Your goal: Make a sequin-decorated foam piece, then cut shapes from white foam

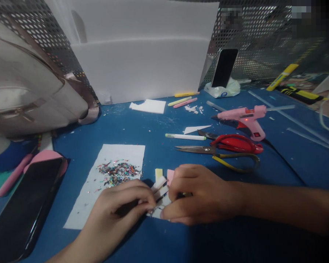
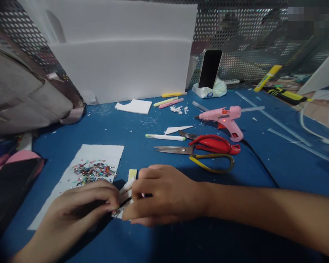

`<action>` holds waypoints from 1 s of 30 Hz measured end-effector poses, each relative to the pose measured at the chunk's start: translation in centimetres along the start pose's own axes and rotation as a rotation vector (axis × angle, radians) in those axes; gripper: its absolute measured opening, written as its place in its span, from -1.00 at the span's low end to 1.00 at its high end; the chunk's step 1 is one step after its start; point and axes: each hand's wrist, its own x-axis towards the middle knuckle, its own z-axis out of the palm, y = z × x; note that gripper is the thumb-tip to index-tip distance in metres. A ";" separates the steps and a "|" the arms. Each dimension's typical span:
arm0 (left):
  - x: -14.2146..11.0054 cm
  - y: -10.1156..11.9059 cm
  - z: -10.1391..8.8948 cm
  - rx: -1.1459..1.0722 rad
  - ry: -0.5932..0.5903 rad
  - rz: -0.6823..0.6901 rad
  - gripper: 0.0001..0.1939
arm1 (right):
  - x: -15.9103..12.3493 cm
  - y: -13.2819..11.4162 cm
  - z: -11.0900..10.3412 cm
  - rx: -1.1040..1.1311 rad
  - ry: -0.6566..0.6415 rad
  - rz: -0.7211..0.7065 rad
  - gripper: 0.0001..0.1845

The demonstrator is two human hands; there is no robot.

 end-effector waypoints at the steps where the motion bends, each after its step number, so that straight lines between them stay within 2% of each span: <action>1: 0.0 -0.1 0.0 -0.002 0.003 0.000 -0.82 | 0.0 0.0 0.0 0.002 0.000 -0.003 -0.79; 18: 0.1 -0.1 0.0 0.009 0.004 0.002 -0.82 | -0.2 0.2 0.1 0.001 -0.027 -0.004 -0.74; 30: -0.2 -0.1 0.0 -0.010 0.001 -0.007 -0.84 | 0.0 -0.2 -0.1 0.018 0.013 0.025 -0.78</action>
